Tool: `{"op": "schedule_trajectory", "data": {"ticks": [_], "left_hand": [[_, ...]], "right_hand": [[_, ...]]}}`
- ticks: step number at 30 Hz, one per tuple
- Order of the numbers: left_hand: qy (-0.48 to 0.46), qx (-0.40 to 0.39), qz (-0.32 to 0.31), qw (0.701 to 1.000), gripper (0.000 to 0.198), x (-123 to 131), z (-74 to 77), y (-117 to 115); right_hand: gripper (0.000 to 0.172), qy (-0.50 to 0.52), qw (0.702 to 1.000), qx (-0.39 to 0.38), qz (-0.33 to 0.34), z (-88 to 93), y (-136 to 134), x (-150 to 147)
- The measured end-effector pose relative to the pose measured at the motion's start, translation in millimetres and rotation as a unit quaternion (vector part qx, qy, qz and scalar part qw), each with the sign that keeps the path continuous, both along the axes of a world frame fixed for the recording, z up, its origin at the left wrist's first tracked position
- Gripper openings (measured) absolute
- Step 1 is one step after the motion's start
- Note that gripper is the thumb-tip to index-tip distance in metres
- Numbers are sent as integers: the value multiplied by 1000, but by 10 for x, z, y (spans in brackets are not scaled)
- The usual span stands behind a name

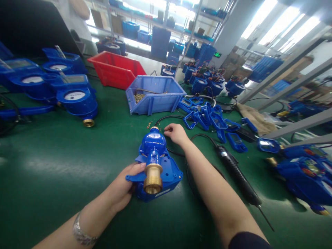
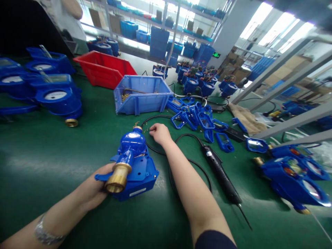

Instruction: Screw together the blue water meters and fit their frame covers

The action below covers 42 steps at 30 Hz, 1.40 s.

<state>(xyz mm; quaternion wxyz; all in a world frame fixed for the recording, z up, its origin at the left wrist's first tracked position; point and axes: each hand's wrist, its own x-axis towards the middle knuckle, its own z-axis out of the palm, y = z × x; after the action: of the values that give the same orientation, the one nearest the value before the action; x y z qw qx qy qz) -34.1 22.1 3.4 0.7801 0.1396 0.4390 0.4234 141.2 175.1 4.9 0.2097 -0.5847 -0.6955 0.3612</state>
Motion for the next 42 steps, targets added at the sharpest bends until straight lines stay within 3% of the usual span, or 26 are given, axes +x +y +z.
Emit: {"op": "schedule_trajectory", "data": {"ticks": [3, 7, 12, 15, 19, 20, 22, 25, 30, 37, 42], "left_hand": [[-5, -4, -12, 1000, 20, -8, 1, 11], [4, -17, -14, 1000, 28, -10, 32, 31], [25, -30, -6, 999, 35, -5, 59, 40], [18, -26, -13, 999, 33, -3, 53, 38], [-12, 6, -18, 1000, 31, 11, 36, 20], [-23, 16, -18, 999, 31, 18, 35, 14], [-36, 34, -17, 999, 31, 36, 38, 3], [-30, 45, -19, 998, 31, 54, 44, -6], [-45, 42, -22, 998, 30, 49, 33, -2], [-31, 11, 0, 999, 23, 53, 48, 0], [-24, 24, -32, 999, 25, 38, 41, -10]], "right_hand": [[18, -26, 999, 34, 4, -110, 203, -154], [20, -32, 997, 65, -7, -150, 259, -257], [17, -4, 997, 70, -32, 56, 121, -207], [5, 43, 995, 73, -58, 329, -246, -14], [3, 171, 974, 126, -80, 617, -1096, 210], [3, 208, 964, 150, -71, 644, -1310, 210], [8, 183, 968, 165, -53, 636, -1660, 127], [14, 117, 970, 212, -19, 520, -1915, -109], [15, 41, 957, 287, -7, 351, -1928, -339], [18, -18, 955, 294, 25, 373, -1923, -309], [21, -55, 946, 316, 37, 366, -1949, -335]]}}
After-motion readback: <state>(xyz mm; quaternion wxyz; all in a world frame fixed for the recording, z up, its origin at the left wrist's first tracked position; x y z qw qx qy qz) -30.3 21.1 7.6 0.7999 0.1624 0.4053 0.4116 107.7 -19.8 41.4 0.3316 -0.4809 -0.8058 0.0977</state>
